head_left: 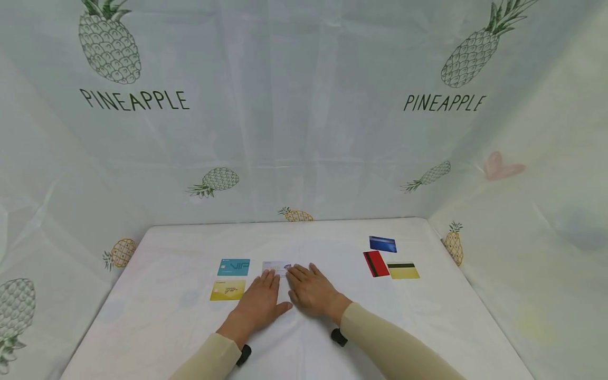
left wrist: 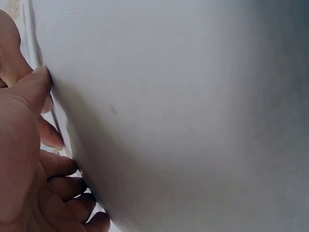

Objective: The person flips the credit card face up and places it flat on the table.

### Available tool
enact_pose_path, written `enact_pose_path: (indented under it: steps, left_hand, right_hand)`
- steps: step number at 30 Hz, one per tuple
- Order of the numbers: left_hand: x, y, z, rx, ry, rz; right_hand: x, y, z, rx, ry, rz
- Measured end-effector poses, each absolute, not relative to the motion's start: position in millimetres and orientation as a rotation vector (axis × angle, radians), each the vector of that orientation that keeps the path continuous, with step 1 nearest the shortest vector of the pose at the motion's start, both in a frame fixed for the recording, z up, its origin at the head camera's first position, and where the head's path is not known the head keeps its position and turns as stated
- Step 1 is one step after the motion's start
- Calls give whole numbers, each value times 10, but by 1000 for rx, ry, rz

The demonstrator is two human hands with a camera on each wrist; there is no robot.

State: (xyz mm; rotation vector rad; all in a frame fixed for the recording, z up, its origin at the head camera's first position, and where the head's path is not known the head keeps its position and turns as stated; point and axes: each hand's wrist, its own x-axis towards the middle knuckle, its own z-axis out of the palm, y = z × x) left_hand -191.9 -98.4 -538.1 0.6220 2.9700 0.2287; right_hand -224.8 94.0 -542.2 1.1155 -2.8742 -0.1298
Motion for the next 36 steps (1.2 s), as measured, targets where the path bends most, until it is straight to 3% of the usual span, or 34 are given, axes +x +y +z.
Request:
enact_pose_path:
  steps: [25,36]
  left_hand:
    - [-1948,-1033,-5297,597,2936,308]
    - [-1955,-1002,-5301,583,2943,284]
  right_hand:
    - [-2282,852,-5402,1091,-2943,-148]
    - [-2248,1062,-5357,1019,-2975,-135]
